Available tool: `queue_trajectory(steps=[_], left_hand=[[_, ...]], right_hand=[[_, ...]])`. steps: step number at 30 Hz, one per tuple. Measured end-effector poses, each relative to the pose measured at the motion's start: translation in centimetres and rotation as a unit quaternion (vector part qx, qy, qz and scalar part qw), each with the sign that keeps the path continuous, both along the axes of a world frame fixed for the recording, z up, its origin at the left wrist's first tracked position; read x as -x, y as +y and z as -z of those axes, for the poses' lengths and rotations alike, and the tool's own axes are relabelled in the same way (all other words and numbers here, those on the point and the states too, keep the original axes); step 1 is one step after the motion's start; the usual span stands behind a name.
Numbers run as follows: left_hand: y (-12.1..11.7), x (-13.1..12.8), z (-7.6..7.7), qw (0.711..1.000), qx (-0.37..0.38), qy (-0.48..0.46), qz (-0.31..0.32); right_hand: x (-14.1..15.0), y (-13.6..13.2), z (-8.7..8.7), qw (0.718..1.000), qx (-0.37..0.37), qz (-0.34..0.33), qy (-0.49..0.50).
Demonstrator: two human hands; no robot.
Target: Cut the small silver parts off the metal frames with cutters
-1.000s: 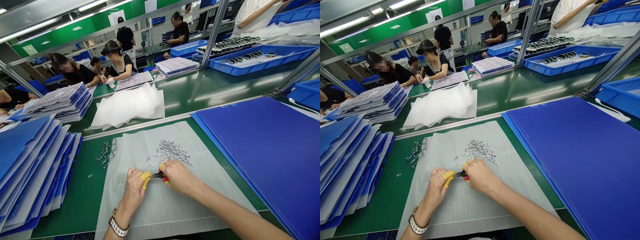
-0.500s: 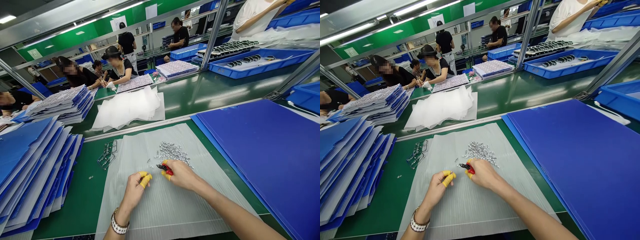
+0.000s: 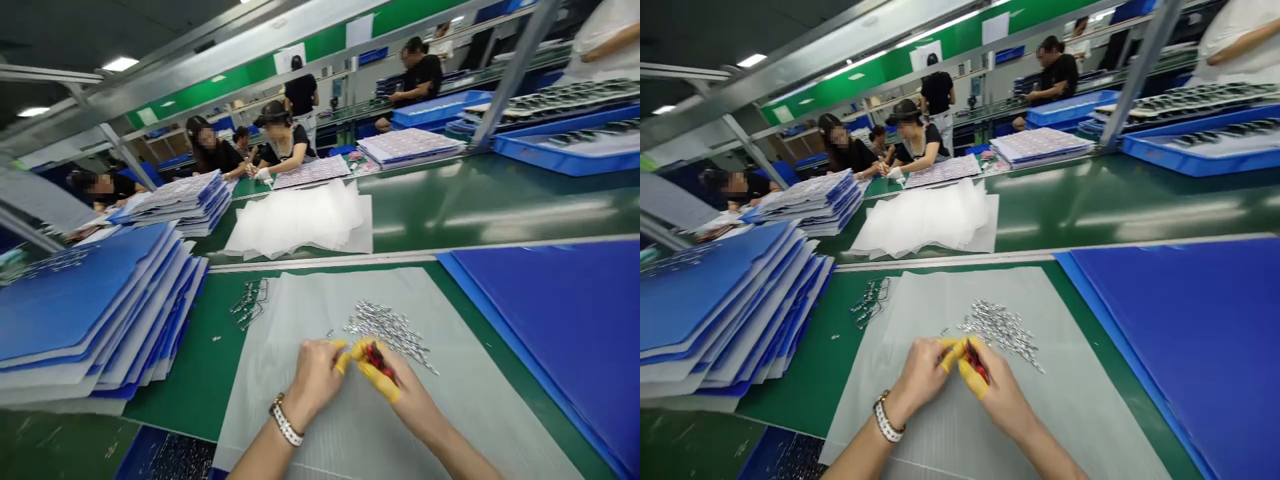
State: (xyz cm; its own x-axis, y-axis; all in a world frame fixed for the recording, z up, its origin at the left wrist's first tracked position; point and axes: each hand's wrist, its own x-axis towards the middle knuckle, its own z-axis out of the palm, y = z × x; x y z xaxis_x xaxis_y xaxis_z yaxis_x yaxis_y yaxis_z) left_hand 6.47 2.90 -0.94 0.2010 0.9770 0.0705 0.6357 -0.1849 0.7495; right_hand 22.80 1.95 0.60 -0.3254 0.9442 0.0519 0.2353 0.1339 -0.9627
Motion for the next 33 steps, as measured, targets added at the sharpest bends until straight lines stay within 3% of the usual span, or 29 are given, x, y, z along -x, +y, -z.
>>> queue_trajectory(steps=[4,8,12,15,19,22,27,33], left_hand=[[1.5,2.6,0.3,0.994,-0.073,0.074,-0.027],[3.6,9.3,0.6,0.977,-0.105,0.120,-0.145],[4.9,16.4,0.8,0.951,-0.109,0.155,-0.245],[5.1,19.4,1.3,0.934,-0.096,0.177,-0.294],[5.3,20.3,2.1,0.931,-0.077,0.194,-0.299],[5.3,20.1,2.5,0.930,-0.074,0.201,-0.297],[5.0,19.9,2.6,0.922,-0.075,0.220,-0.309],[4.3,21.5,2.0,0.912,-0.075,0.242,-0.321]], right_hand=[[2.2,-2.0,1.3,0.995,-0.016,-0.095,0.019],[4.1,-2.5,3.7,0.982,-0.056,-0.180,0.006],[4.5,-2.3,5.5,0.980,-0.073,-0.182,-0.009],[5.1,-1.3,4.4,0.980,-0.068,-0.177,-0.055],[8.9,3.1,0.9,0.962,-0.118,-0.141,-0.203],[13.6,8.1,-0.7,0.893,-0.216,-0.126,-0.374],[20.3,13.7,0.5,0.858,-0.266,-0.140,-0.416],[22.7,14.8,2.4,0.850,-0.281,-0.165,-0.414]])
